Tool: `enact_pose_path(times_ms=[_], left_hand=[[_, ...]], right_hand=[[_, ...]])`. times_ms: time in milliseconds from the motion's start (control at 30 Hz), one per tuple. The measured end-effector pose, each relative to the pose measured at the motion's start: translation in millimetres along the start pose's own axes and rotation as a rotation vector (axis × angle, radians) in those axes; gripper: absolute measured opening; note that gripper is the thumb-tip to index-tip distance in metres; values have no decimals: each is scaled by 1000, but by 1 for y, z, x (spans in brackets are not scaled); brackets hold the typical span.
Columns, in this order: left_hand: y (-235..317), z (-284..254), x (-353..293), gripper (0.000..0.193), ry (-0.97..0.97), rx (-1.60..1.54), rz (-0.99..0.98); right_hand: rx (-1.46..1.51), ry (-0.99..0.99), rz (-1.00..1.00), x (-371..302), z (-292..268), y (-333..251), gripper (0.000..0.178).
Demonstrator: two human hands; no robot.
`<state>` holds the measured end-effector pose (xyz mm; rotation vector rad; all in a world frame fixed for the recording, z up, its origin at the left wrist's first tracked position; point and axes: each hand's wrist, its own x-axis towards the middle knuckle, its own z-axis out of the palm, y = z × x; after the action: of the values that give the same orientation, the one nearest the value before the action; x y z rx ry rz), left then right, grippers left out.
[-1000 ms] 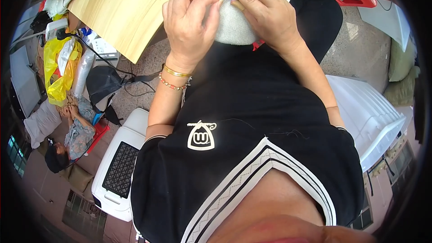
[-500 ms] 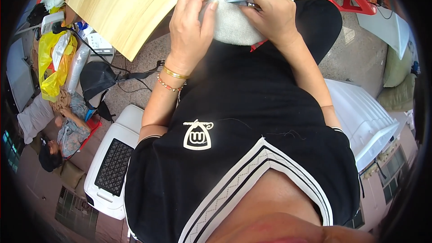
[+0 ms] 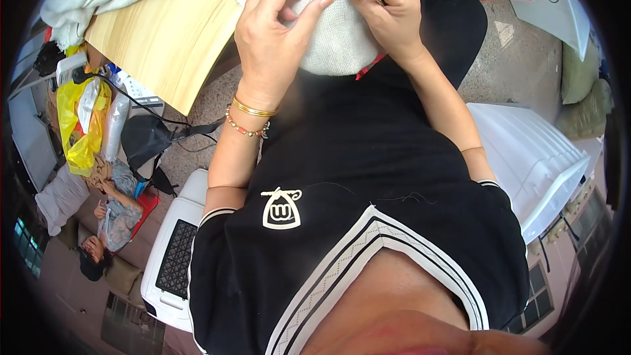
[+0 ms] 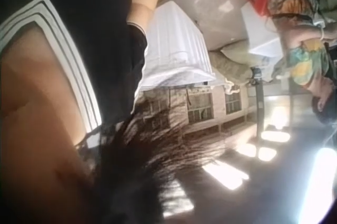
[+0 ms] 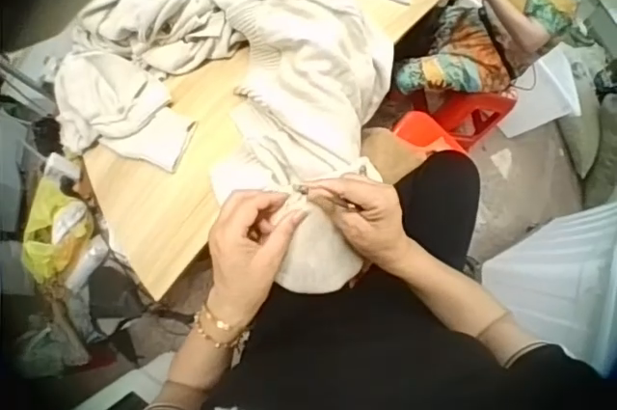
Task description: Trimming loose threads from sweaters using small thread snips.
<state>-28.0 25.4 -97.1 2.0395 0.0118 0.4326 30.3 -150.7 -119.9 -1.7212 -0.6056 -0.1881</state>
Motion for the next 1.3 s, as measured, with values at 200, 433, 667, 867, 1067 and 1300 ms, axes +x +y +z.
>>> enact_pose_path(times_ms=[200,433,667,867,1067,1300], left_hand=[[2,3,7,22,-38,25,-51],[-8,5,9,8,10,176,340],[-8,3,9,10,-47,88,205],[-2,4,8,12,-60,33,148],[-6,9,9,11,-33,32,174],[-7,9,6,10,3,52,183]], right_hand=[[75,-42,98,-2,-6,-1,17],[146,-64,232,1,-1,1,20],[141,-66,279,7,-6,-15,16],[216,-26,48,9,0,3,15],[133,-90,257,6,-9,-11,16],[-205,-196,-8,12,-32,-51,42]])
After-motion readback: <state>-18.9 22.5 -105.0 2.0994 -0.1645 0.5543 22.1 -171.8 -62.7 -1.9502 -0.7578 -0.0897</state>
